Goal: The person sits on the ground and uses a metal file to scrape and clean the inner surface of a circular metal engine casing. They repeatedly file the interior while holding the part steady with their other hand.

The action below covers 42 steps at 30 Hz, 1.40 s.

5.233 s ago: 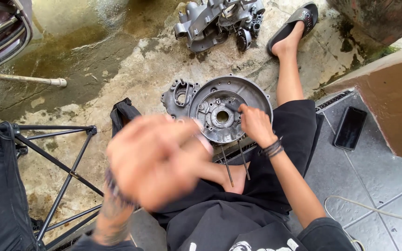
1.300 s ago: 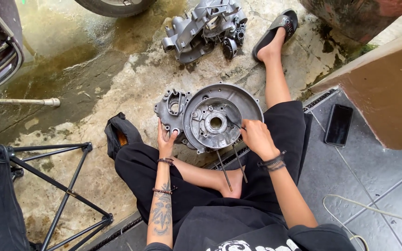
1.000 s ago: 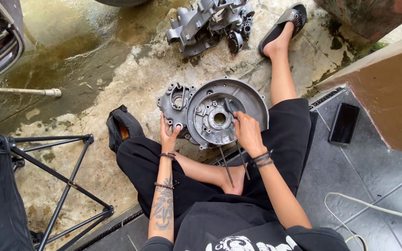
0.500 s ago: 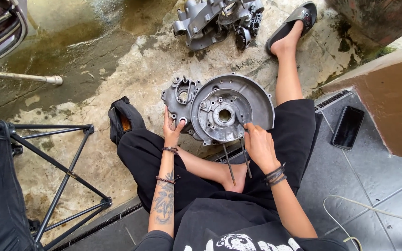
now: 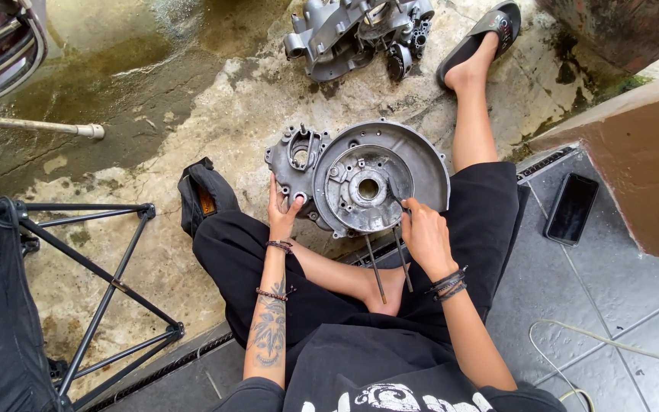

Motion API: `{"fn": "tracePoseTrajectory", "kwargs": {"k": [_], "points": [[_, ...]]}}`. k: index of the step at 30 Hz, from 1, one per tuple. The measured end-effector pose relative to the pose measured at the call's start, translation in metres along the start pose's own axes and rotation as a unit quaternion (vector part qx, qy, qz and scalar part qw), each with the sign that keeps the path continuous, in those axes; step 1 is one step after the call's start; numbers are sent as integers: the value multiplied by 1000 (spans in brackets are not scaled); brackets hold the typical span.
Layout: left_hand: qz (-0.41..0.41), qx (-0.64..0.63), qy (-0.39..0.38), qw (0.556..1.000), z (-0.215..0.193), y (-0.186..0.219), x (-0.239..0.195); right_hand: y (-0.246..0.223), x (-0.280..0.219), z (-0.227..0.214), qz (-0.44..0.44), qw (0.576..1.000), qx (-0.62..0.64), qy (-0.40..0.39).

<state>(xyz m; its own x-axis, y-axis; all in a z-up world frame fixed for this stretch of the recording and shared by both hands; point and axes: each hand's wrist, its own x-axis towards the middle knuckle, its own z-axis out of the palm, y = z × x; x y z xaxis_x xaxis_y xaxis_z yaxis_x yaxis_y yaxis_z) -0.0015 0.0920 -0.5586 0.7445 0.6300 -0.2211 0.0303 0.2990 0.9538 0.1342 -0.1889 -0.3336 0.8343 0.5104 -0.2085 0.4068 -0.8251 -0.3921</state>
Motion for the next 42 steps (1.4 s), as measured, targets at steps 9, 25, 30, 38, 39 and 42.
{"fn": "tracePoseTrajectory", "kwargs": {"k": [9, 25, 30, 38, 39, 42], "points": [[20, 16, 3, 1000, -3, -7, 3, 10, 34, 15, -29, 997, 64, 43], [4, -4, -2, 1000, 1, 7, 5, 10, 32, 20, -31, 996, 61, 59], [-2, -11, 4, 1000, 0, 5, -1, -8, -10, -23, 6, 999, 13, -38], [22, 24, -10, 999, 5, 14, -2, -21, -19, -21, 8, 998, 17, -66], [21, 24, -11, 999, 5, 15, -4, -20, -22, -22, 9, 998, 17, -66], [23, 33, -10, 999, 4, 14, -4, -17, -23, -25, 14, 998, 38, -48]]}}
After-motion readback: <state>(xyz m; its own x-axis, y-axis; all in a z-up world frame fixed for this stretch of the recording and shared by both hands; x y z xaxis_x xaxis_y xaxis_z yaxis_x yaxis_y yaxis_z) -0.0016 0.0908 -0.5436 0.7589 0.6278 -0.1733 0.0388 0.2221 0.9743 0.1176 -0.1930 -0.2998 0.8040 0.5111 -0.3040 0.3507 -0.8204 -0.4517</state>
